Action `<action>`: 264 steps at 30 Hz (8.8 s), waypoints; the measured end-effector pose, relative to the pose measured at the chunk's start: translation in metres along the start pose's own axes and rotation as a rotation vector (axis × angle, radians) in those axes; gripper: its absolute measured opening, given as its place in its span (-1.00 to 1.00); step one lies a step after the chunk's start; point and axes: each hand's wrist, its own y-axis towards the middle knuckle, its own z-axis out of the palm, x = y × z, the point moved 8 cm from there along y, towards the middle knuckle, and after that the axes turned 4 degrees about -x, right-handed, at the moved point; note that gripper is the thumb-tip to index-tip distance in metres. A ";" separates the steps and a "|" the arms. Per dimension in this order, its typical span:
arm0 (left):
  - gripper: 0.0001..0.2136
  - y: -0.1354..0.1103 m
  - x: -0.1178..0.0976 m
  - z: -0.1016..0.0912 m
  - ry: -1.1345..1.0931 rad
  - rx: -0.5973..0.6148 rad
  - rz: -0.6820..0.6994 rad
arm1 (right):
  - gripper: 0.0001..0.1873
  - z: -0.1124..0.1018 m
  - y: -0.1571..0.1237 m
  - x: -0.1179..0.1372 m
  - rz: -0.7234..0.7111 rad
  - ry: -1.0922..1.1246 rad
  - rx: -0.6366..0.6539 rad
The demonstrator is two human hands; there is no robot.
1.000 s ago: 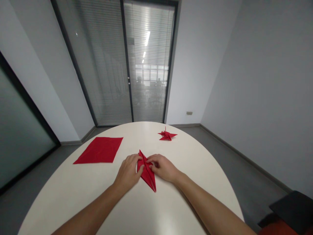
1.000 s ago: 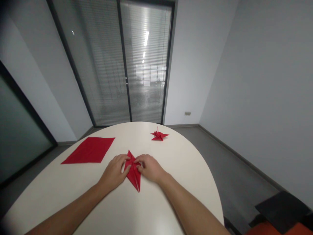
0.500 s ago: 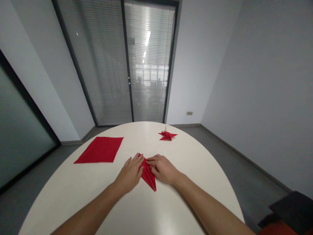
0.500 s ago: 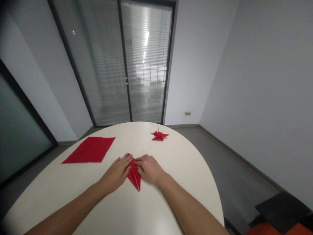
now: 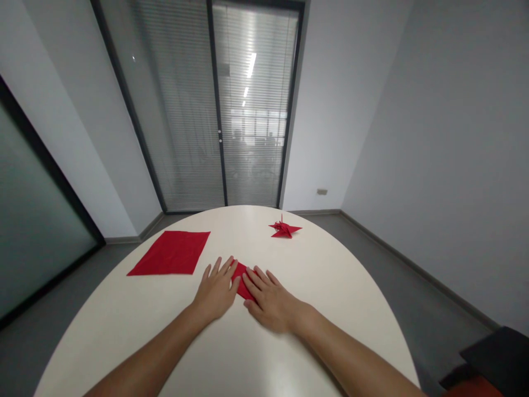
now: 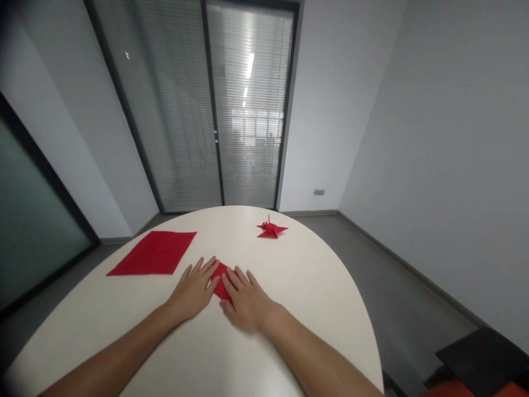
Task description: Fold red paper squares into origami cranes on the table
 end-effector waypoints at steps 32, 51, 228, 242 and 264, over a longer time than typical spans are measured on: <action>-0.52 -0.006 -0.005 -0.016 0.108 -0.102 0.063 | -0.40 -0.025 -0.002 -0.011 -0.034 -0.133 -0.021; -0.50 -0.006 -0.019 -0.006 -0.073 0.038 0.271 | -0.70 -0.053 -0.009 -0.006 -0.025 -0.405 -0.006; -0.52 -0.019 -0.031 -0.033 -0.394 0.069 0.548 | 0.28 -0.017 0.001 -0.025 -0.014 0.058 -0.033; -0.73 -0.024 -0.051 -0.051 -0.184 -0.025 0.435 | -0.12 -0.032 -0.001 -0.032 -0.041 -0.006 -0.061; -0.76 -0.015 -0.032 -0.038 -0.103 -0.093 0.424 | -0.58 -0.044 0.003 -0.046 -0.074 0.028 -0.366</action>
